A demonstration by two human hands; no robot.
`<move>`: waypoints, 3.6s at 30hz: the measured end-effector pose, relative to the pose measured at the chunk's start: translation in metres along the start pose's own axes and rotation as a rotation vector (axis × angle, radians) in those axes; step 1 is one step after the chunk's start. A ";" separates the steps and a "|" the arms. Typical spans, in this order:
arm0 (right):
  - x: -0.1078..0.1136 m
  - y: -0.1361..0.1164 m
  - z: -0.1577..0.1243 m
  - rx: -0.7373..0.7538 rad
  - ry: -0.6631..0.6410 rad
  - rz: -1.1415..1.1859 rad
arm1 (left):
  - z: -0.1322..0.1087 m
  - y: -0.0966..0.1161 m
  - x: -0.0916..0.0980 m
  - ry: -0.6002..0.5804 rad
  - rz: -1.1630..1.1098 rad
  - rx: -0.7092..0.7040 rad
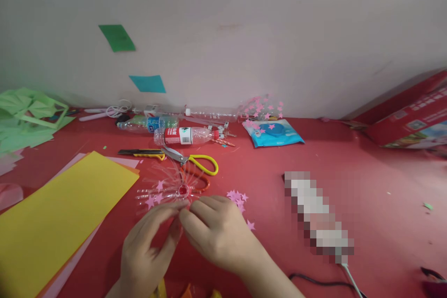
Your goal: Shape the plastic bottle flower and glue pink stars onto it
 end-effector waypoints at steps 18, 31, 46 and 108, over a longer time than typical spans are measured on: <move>-0.001 0.000 -0.002 -0.015 -0.003 0.025 | 0.000 0.001 0.001 0.016 0.017 -0.008; -0.001 -0.001 -0.001 -0.013 -0.003 0.035 | 0.002 0.002 0.002 0.014 0.030 0.008; -0.002 -0.001 -0.002 -0.030 0.000 0.035 | -0.001 0.003 0.003 0.027 0.026 0.009; 0.014 -0.020 -0.002 -0.447 -0.620 -0.135 | 0.010 0.000 0.004 -0.302 -0.076 0.251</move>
Point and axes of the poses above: each hand's wrist, its own z-axis towards the middle knuckle, its own x-axis out of the back of the hand, y = z × x, the point moved 1 cm from there along z, towards the middle knuckle, and after that the axes turned 8 degrees about x, right-handed, at the moved point
